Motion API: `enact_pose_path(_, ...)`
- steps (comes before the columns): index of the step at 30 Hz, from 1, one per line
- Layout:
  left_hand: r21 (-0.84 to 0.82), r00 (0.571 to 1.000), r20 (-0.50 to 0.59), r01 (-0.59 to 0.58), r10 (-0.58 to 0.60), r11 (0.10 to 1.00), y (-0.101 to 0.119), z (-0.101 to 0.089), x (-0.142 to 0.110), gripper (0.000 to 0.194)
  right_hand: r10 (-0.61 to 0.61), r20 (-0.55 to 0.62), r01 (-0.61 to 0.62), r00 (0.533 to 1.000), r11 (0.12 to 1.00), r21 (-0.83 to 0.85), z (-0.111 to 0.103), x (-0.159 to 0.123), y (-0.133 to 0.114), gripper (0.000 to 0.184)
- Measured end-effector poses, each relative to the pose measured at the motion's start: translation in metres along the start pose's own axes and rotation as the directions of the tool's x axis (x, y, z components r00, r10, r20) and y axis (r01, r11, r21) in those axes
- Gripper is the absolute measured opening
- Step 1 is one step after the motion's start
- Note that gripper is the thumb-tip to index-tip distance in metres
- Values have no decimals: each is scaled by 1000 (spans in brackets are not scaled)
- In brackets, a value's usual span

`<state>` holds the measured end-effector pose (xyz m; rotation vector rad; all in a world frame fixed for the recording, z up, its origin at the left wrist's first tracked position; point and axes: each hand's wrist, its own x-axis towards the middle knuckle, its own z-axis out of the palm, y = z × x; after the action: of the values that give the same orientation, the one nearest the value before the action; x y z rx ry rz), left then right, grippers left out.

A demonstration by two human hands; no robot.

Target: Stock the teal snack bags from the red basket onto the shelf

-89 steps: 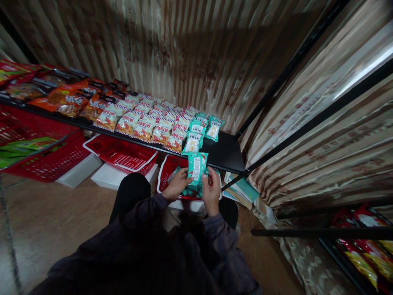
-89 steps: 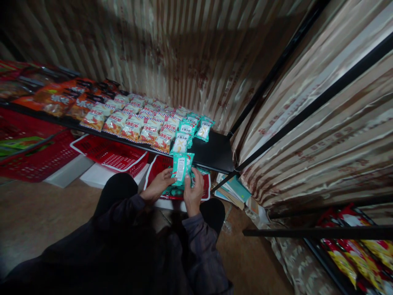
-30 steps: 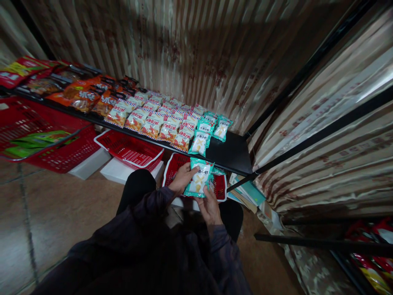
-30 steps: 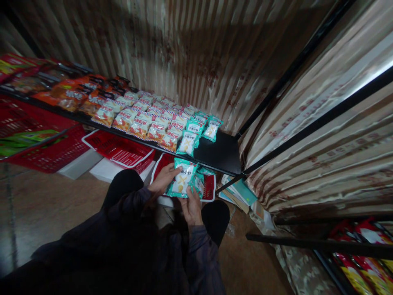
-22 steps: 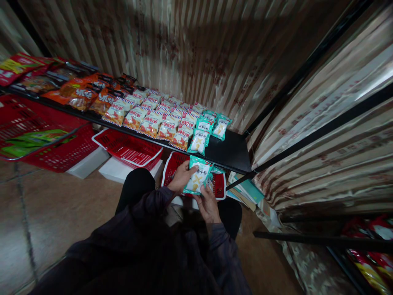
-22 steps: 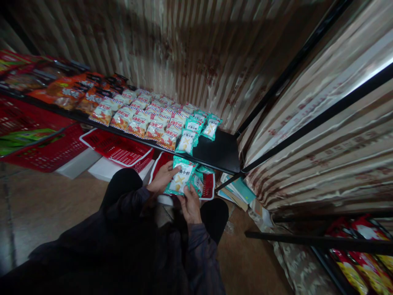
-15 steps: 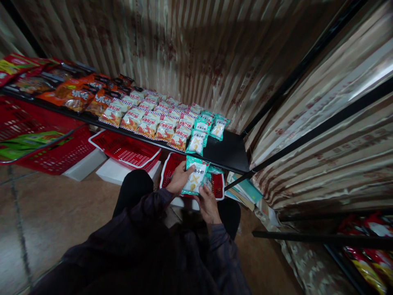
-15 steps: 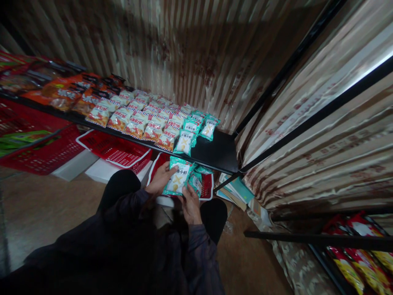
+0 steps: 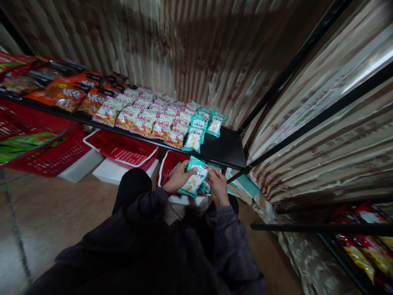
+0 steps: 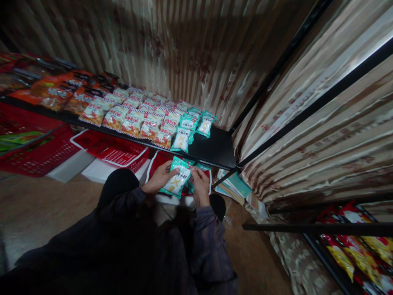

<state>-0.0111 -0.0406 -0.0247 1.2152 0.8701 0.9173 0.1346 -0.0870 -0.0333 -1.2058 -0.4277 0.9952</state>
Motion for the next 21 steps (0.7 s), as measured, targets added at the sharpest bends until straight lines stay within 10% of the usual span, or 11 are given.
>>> enact_pose_path(21, 118, 1000, 18, 7, -10, 993, -33, -18, -11, 57, 5, -169, 10, 986, 996, 88, 6, 16, -6, 25)
